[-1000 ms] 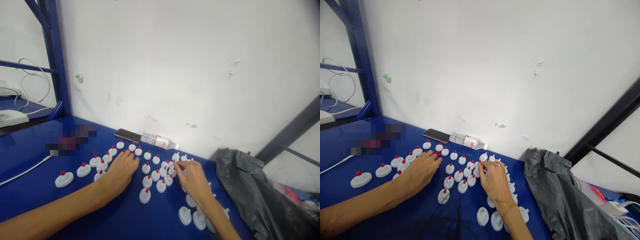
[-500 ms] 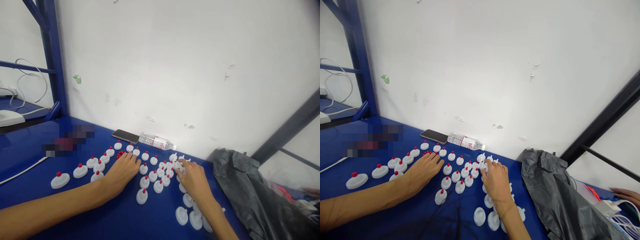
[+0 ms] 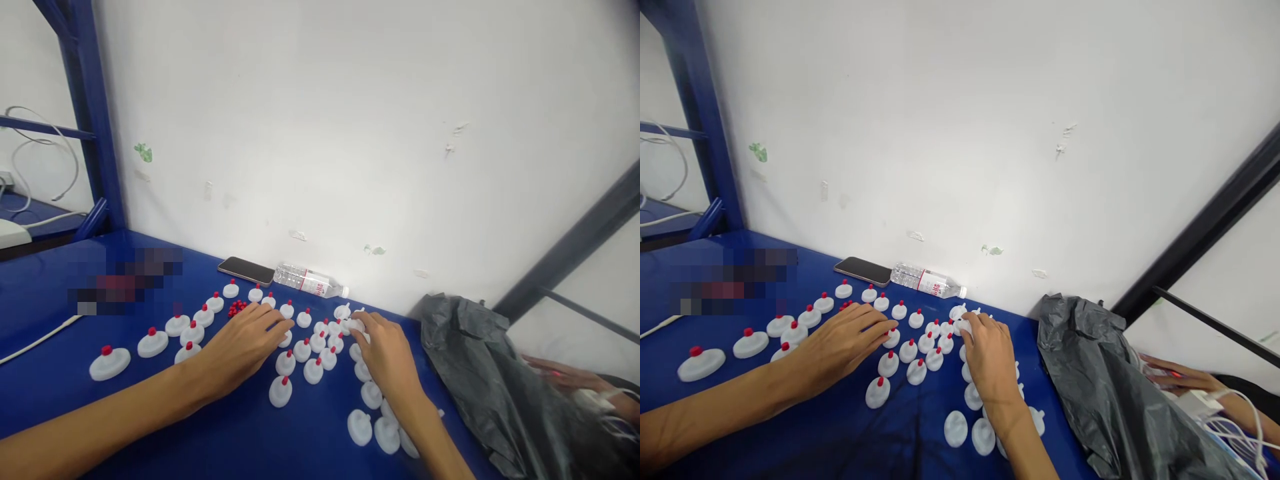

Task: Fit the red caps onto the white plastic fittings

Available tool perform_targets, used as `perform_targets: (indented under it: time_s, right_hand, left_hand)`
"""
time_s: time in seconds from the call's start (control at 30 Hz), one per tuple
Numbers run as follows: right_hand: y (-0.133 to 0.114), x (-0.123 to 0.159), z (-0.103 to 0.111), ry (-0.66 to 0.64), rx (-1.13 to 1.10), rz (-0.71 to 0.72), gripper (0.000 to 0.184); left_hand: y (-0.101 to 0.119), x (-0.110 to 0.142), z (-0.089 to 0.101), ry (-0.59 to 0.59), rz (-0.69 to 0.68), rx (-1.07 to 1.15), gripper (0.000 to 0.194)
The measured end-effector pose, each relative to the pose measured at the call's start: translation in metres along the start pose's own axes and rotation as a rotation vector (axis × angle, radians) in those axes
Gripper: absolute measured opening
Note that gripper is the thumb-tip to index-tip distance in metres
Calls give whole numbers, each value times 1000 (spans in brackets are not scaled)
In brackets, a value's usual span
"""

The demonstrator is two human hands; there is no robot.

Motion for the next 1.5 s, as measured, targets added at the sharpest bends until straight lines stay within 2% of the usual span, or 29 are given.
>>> perform_targets:
  time_s: [0.1, 0.23, 0.33, 0.43, 0.53, 0.67, 0.77, 1.0, 1.17, 1.37, 1.5]
  right_hand:
    - [-16, -1, 10, 119, -35, 134, 22]
    - [-56, 4, 22, 321, -124, 475, 32]
    - [-77, 10, 24, 371, -169, 609, 38]
    - [-90, 13, 24, 366, -204, 657, 40]
    - [-96, 15, 24, 379, -219, 675, 42]
    - [-98, 16, 24, 386, -226, 678, 41]
    - [-98, 17, 27, 418, -228, 685, 40]
    - [-99, 19, 31, 451, -232, 696, 32]
    - [-100, 19, 30, 456, -249, 703, 32]
    - [-88, 15, 42, 514, -308, 485, 30]
    - [-85, 14, 41, 466, -375, 414, 33]
  left_hand:
    - [5, -1, 9, 61, -39, 102, 9]
    - [6, 0, 15, 98, -24, 240, 10]
    - [4, 1, 16, 115, 16, 367, 11]
    - [2, 1, 15, 137, 45, 404, 15]
    - [2, 1, 15, 136, 41, 407, 19]
    - [7, 4, 13, 62, -26, 438, 20]
    - [6, 4, 12, 34, -16, 442, 23]
    - [6, 1, 13, 43, -11, 465, 19]
    - [8, 0, 18, 75, -40, 498, 17]
    - [3, -2, 25, 94, 19, 516, 11]
    - [1, -4, 27, 109, 60, 507, 11]
Point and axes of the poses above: each hand's wrist, its own x-axis away from the middle knuckle, its own z-axis out of the back of the hand, y = z × x, the point moved 7 cm from there along -x, towards the middle knuckle, and after that the axes turned 13 degrees about z, right-handed, at the moved point
